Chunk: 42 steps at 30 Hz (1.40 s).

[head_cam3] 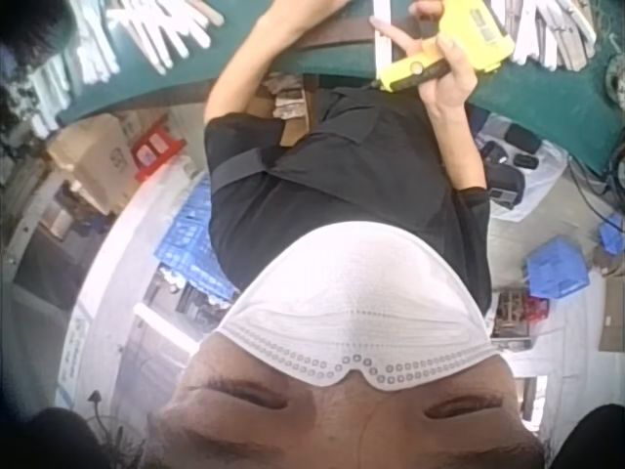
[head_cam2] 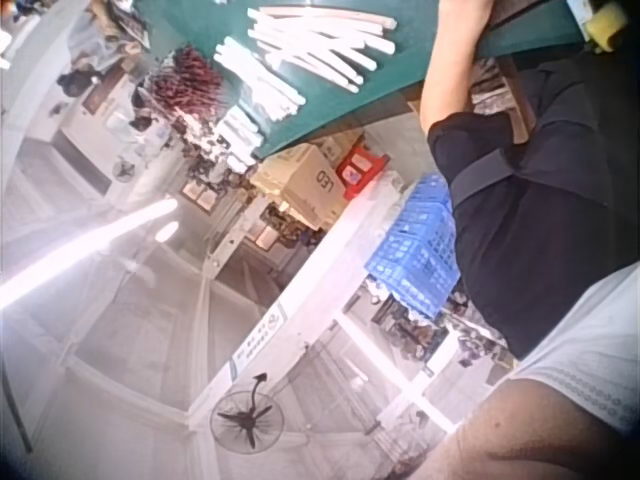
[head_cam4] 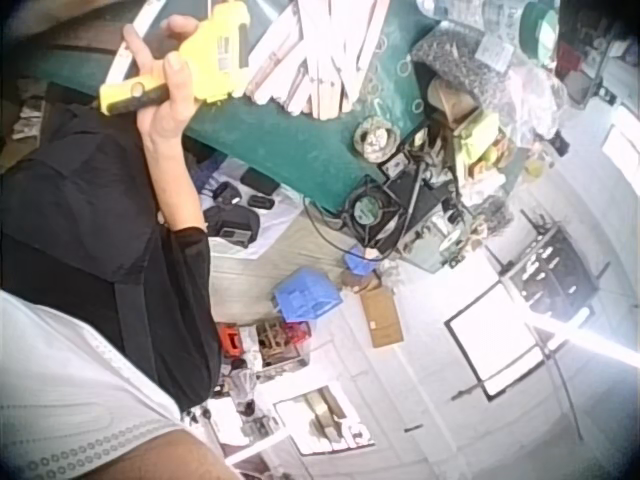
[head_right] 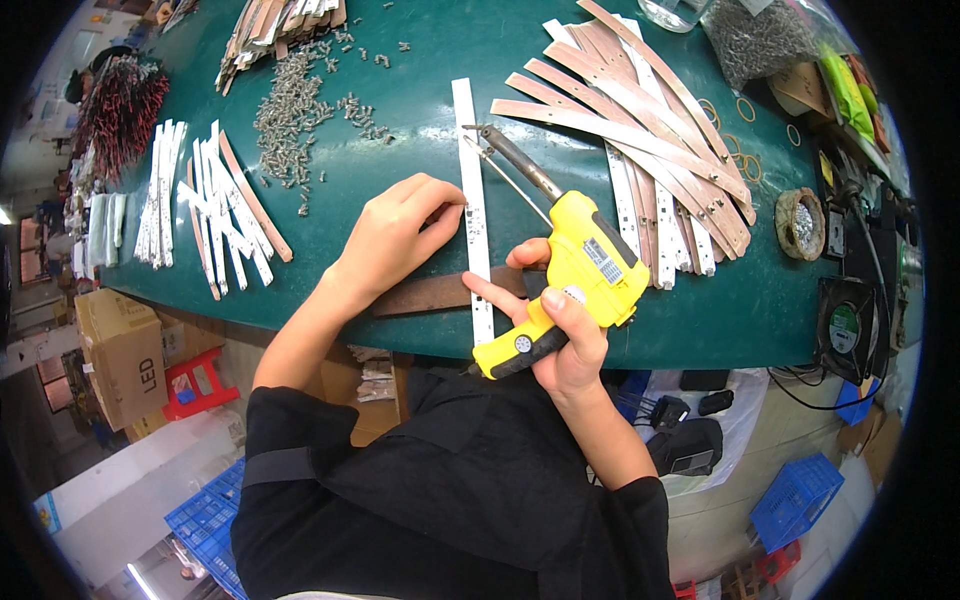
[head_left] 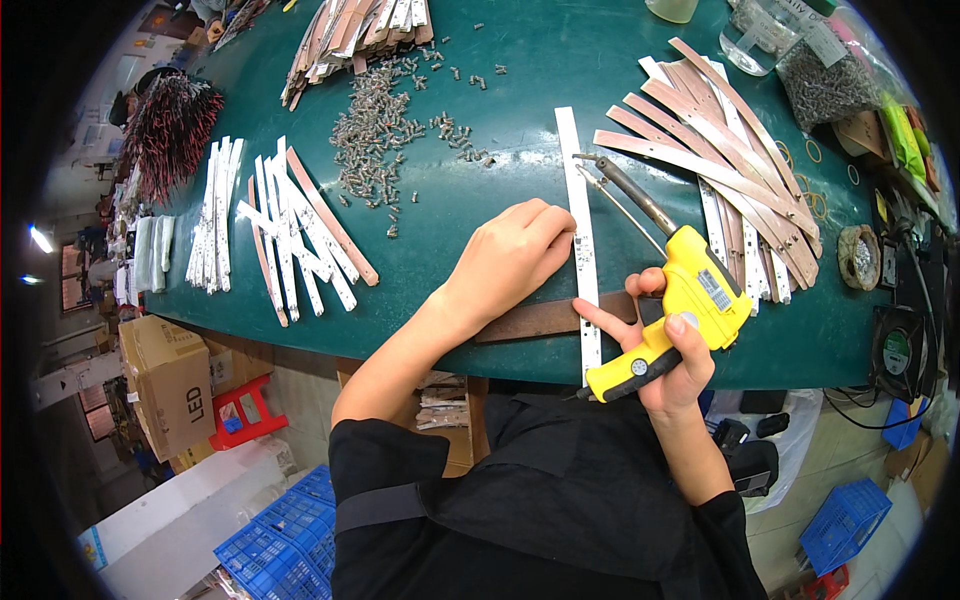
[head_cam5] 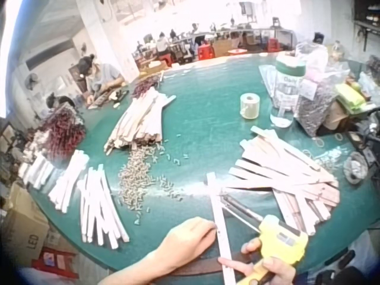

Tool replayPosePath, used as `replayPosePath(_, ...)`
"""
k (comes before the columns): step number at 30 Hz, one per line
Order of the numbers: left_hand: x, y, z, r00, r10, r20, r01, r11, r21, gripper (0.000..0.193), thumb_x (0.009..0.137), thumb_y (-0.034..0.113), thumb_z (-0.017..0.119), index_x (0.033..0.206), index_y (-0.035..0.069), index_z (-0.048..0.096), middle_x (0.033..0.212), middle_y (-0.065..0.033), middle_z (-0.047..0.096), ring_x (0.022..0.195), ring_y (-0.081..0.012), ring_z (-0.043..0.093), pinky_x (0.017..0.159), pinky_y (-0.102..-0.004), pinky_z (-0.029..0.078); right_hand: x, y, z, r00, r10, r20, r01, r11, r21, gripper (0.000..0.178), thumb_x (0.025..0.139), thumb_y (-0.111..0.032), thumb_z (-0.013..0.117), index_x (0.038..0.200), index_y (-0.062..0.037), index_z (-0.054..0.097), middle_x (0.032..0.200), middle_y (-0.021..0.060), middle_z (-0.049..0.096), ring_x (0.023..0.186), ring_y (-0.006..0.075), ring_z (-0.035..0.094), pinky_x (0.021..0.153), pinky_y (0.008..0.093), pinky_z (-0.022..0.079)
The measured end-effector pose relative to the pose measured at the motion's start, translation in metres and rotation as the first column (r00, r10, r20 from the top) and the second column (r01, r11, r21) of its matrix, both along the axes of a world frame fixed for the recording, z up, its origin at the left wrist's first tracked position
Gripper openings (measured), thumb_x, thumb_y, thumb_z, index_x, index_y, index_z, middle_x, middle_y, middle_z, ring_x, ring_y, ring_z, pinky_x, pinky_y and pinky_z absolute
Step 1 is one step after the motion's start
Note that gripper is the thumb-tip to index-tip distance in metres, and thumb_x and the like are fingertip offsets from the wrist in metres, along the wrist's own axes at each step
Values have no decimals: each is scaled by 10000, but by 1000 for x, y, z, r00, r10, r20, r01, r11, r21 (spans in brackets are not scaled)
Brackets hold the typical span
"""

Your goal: The person solders small connectors onto LED strips using a soldering iron, picking connectors from a pile on the table, positioning them on each strip, and soldering them in place before stacking the strips.

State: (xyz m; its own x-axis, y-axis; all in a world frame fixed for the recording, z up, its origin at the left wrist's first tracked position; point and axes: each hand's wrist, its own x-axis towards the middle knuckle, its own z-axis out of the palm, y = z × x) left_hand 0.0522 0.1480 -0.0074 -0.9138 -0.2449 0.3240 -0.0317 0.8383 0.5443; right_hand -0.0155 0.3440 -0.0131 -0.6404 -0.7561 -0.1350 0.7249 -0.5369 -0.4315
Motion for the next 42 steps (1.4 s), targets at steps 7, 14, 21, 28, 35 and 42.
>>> replayPosePath(7, 0, -6, 3, 998, -35, 48, 31, 996, 85, 104, 792, 25, 653, 889, 45, 621, 800, -92, 615, 726, -262, 629, 633, -333, 508, 0, -2, 5, 1000, 11, -17, -10, 997, 75, 582, 787, -123, 587, 1319, -28, 374, 1075, 91, 532, 1124, 186, 486, 965, 748, 332)
replayPosePath(14, -2, -1, 2, 998, 10, 61, -13, 999, 35, 100, 792, 33, 652, 883, 44, 612, 799, -98, 615, 723, -265, 628, 634, -342, 504, 0, -1, 6, 1000, 6, -13, -5, 997, 82, 589, 785, -122, 590, 1323, -28, 370, 1075, 92, 532, 1123, 188, 486, 967, 745, 333)
replayPosePath(21, -2, 2, -1, 1000, -8, 0, 8, 997, -73, 103, 780, 27, 653, 867, 47, 602, 785, -91, 603, 730, -262, 624, 632, -342, 509, 0, -1, 6, 1000, 9, -13, -8, 997, 75, 591, 787, -118, 591, 1327, -28, 367, 1074, 96, 534, 1124, 189, 489, 970, 742, 332)
replayPosePath(28, -4, 8, 2, 998, -57, 33, 65, 940, -336, 137, 722, -4, 635, 823, 57, 566, 779, -60, 566, 701, -226, 601, 610, -316, 510, 1, -1, 4, 1000, 3, -16, -1, 997, 71, 573, 791, -130, 593, 1313, -29, 380, 1080, 94, 535, 1128, 190, 486, 970, 743, 328)
replayPosePath(35, -5, 0, -4, 997, -75, 15, 76, 979, -187, 120, 735, -6, 651, 836, 37, 601, 806, -67, 578, 719, -216, 605, 611, -298, 504, 0, -1, 4, 999, -35, 15, 34, 998, 55, 550, 793, -128, 588, 1300, -33, 395, 1083, 86, 539, 1130, 196, 485, 971, 747, 322)
replayPosePath(42, -3, 0, -8, 999, -14, -51, 25, 977, 212, 145, 765, 0, 671, 907, 26, 659, 835, -59, 592, 669, -148, 592, 605, -264, 490, -3, 13, 13, 999, -22, -29, 22, 999, -26, 578, 782, -86, 552, 1326, -19, 371, 1093, 139, 524, 1072, 228, 521, 1023, 597, 388)
